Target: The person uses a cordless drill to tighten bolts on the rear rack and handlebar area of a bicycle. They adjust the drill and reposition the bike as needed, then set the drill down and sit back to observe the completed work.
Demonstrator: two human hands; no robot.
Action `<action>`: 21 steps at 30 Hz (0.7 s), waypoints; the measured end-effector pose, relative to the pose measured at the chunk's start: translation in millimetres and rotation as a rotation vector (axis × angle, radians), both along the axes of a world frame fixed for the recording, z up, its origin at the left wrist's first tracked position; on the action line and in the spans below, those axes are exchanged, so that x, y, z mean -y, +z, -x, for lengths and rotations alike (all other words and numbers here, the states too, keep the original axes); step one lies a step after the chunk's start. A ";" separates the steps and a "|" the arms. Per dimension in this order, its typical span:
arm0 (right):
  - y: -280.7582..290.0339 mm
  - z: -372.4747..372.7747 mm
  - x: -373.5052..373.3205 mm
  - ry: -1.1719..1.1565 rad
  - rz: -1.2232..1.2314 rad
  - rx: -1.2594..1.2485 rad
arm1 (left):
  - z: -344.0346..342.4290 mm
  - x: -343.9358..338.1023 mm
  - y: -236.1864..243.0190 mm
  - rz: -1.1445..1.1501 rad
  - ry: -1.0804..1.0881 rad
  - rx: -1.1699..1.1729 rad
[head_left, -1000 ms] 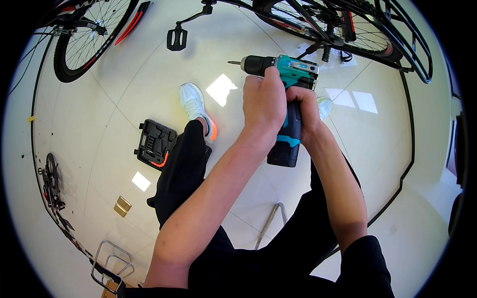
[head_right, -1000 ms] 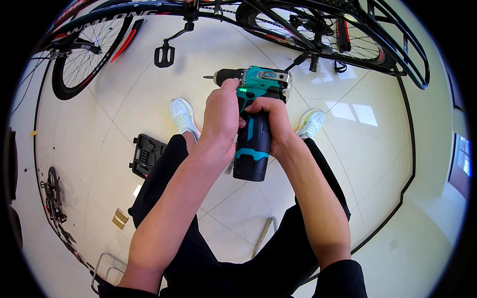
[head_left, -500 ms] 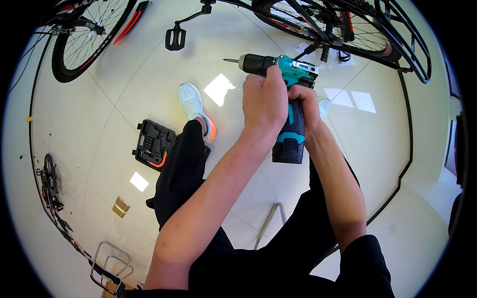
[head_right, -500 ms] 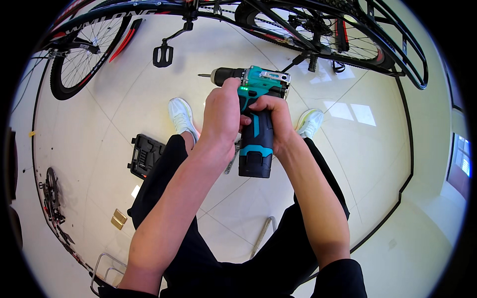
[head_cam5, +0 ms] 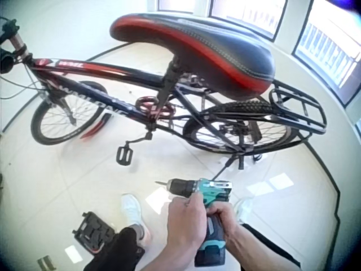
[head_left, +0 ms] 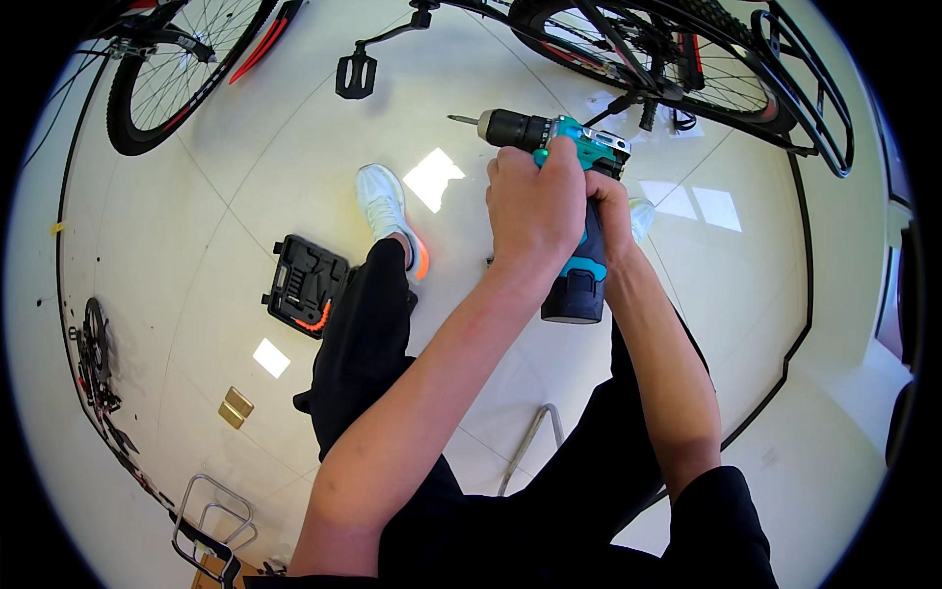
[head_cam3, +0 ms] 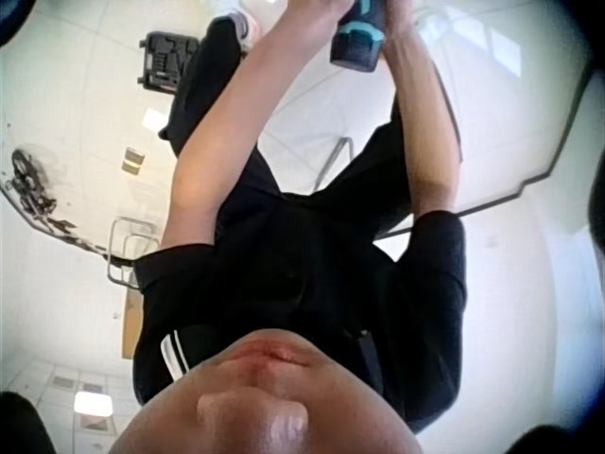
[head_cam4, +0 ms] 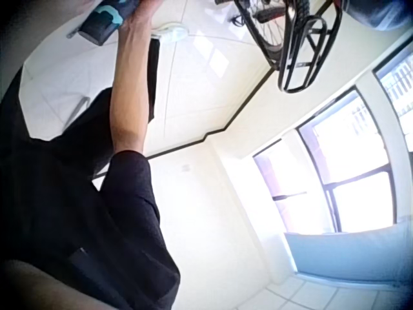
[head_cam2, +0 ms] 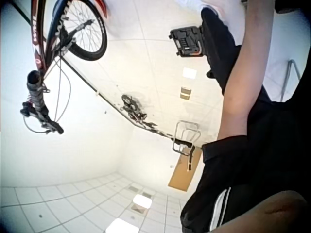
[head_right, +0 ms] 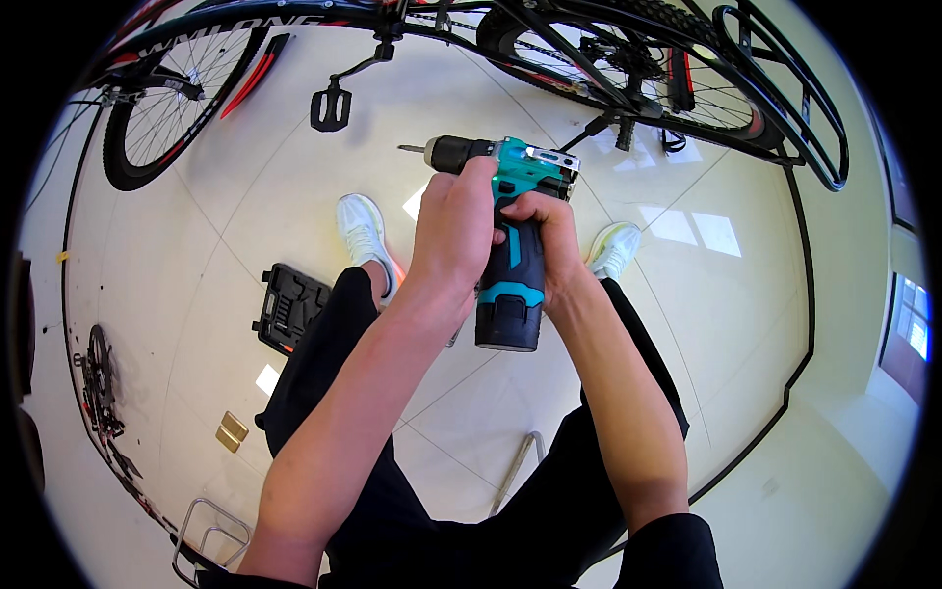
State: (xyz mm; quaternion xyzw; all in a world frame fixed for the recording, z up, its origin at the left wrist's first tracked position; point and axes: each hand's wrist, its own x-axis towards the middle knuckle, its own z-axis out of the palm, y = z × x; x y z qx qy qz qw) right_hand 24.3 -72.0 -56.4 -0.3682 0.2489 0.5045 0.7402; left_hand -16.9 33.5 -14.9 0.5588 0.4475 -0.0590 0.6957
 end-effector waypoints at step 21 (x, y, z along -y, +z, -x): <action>-12.2 -0.7 -4.7 -0.010 0.059 0.006 | -0.3 -5.3 -6.1 0.010 -0.057 -0.024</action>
